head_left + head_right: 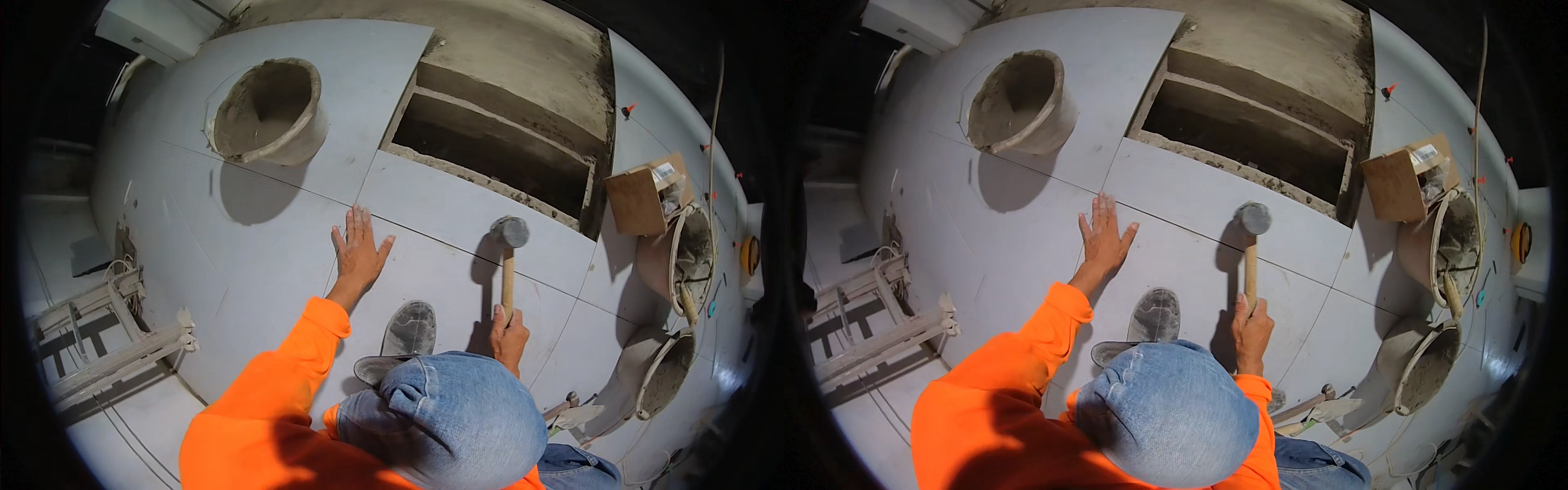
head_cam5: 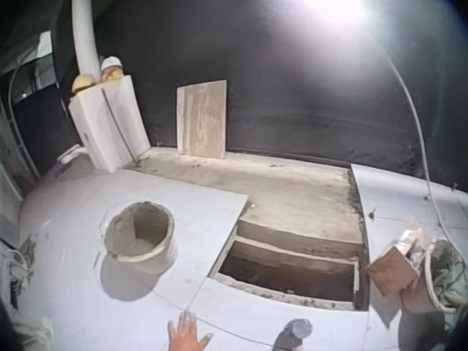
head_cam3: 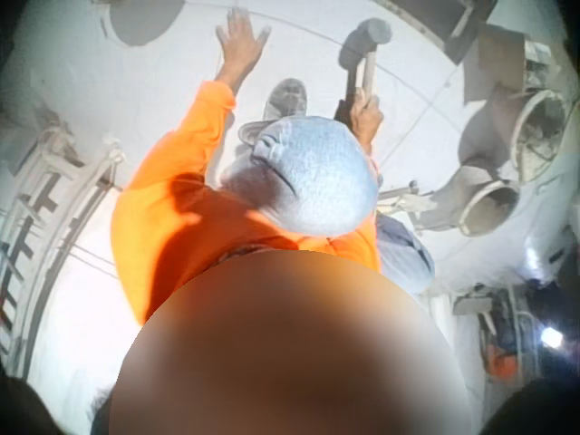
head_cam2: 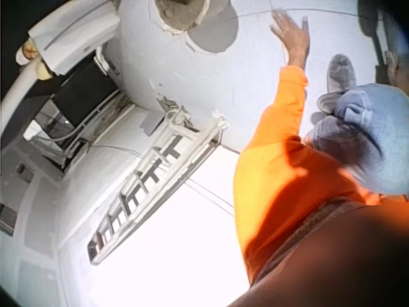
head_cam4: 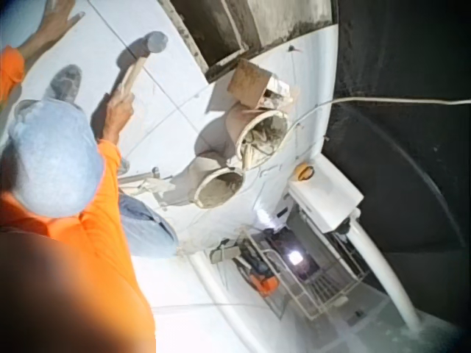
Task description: The person scoops cement from a bucket and spreads it onto a white tile using a trowel. They place the tile onto the floor, tap it into position with a rubber mallet, and insert tile spacers between adjacent tiles.
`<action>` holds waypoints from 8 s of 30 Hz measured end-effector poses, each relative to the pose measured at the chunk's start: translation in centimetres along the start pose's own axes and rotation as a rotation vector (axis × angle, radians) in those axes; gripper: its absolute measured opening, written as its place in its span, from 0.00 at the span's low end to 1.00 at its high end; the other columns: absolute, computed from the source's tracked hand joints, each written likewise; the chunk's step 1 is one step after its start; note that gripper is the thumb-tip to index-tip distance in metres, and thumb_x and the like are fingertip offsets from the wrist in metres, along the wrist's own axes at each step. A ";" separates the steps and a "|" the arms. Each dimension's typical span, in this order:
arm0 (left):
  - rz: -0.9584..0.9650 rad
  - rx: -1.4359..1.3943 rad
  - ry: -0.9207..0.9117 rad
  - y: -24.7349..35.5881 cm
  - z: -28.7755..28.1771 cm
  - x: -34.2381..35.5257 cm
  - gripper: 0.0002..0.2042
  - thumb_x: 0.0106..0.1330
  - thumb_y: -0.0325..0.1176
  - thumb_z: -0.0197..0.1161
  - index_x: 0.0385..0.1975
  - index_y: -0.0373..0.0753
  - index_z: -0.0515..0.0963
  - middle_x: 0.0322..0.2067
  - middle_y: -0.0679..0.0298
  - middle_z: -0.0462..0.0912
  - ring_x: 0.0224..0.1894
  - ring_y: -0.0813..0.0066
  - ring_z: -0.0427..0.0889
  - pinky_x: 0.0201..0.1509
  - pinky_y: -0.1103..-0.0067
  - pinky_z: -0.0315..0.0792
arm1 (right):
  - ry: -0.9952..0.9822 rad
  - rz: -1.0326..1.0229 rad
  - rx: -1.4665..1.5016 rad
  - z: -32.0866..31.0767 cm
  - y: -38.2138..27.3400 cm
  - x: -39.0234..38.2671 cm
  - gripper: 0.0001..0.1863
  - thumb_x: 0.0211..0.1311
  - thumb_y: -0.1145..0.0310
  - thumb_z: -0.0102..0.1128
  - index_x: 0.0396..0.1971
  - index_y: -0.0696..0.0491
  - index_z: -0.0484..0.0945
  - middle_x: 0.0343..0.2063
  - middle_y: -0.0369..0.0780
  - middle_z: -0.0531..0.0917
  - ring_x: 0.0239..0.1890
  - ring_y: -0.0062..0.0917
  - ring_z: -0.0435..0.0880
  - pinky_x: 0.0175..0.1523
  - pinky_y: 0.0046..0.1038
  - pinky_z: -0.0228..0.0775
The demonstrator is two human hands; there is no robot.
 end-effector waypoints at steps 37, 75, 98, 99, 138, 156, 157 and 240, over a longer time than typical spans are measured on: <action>0.203 -0.052 0.080 3.1 1.6 0.2 0.40 0.81 0.58 0.52 0.84 0.38 0.57 0.86 0.53 0.47 0.88 0.54 0.45 0.83 0.38 0.43 | -0.269 -0.255 -0.078 8.8 -11.5 3.9 0.22 0.80 0.52 0.62 0.35 0.57 0.72 0.20 0.55 0.82 0.24 0.58 0.84 0.29 0.52 0.74; 0.067 -0.012 0.126 -0.4 0.5 -0.2 0.40 0.84 0.57 0.47 0.83 0.30 0.53 0.85 0.42 0.48 0.87 0.45 0.44 0.83 0.37 0.37 | -0.187 -0.163 -0.064 4.5 -7.8 3.7 0.23 0.80 0.51 0.63 0.34 0.57 0.73 0.18 0.55 0.81 0.23 0.58 0.84 0.28 0.51 0.74; 0.305 -0.025 0.183 2.2 -0.5 1.7 0.37 0.84 0.56 0.49 0.82 0.36 0.59 0.85 0.49 0.51 0.87 0.52 0.48 0.84 0.39 0.40 | -0.448 0.012 0.131 7.3 -9.2 3.8 0.29 0.84 0.45 0.54 0.32 0.58 0.77 0.18 0.50 0.80 0.22 0.46 0.83 0.31 0.45 0.72; 0.294 -0.053 0.137 2.7 0.0 2.2 0.37 0.83 0.55 0.50 0.82 0.36 0.59 0.85 0.49 0.50 0.87 0.51 0.47 0.85 0.40 0.39 | -0.473 0.054 0.188 7.9 -9.6 4.2 0.30 0.84 0.44 0.52 0.32 0.58 0.77 0.17 0.48 0.79 0.22 0.42 0.83 0.31 0.43 0.72; 0.267 -0.076 0.136 1.9 0.0 0.5 0.38 0.82 0.52 0.54 0.83 0.33 0.56 0.85 0.45 0.49 0.87 0.47 0.45 0.86 0.43 0.36 | -0.412 0.031 0.071 5.5 -9.2 3.6 0.32 0.83 0.42 0.52 0.32 0.60 0.77 0.23 0.57 0.83 0.27 0.54 0.85 0.33 0.49 0.73; 0.228 -0.042 0.089 1.6 0.8 0.3 0.39 0.81 0.55 0.52 0.84 0.35 0.55 0.85 0.48 0.51 0.88 0.51 0.46 0.88 0.50 0.39 | -0.295 -0.354 -0.154 7.2 -10.2 5.9 0.23 0.82 0.49 0.58 0.35 0.56 0.70 0.23 0.55 0.83 0.27 0.59 0.85 0.33 0.56 0.75; 0.241 -0.041 0.119 1.7 0.6 0.2 0.39 0.81 0.55 0.52 0.84 0.35 0.55 0.85 0.48 0.51 0.88 0.51 0.46 0.88 0.50 0.38 | -0.295 -0.361 -0.186 7.1 -10.2 5.8 0.23 0.82 0.49 0.57 0.35 0.56 0.70 0.23 0.55 0.83 0.27 0.59 0.85 0.33 0.56 0.76; 0.704 0.013 0.089 33.0 6.4 2.5 0.36 0.85 0.55 0.43 0.84 0.37 0.57 0.85 0.46 0.48 0.88 0.46 0.42 0.83 0.35 0.31 | 0.102 0.270 0.073 -5.9 8.1 -0.5 0.23 0.80 0.50 0.60 0.38 0.58 0.71 0.23 0.59 0.85 0.28 0.61 0.88 0.34 0.56 0.81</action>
Point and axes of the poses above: each hand's wrist, its own x-axis towards the middle knuckle, its own z-axis out of the palm, y = z × x, the point moved 6 cm from there along x, towards the middle knuckle
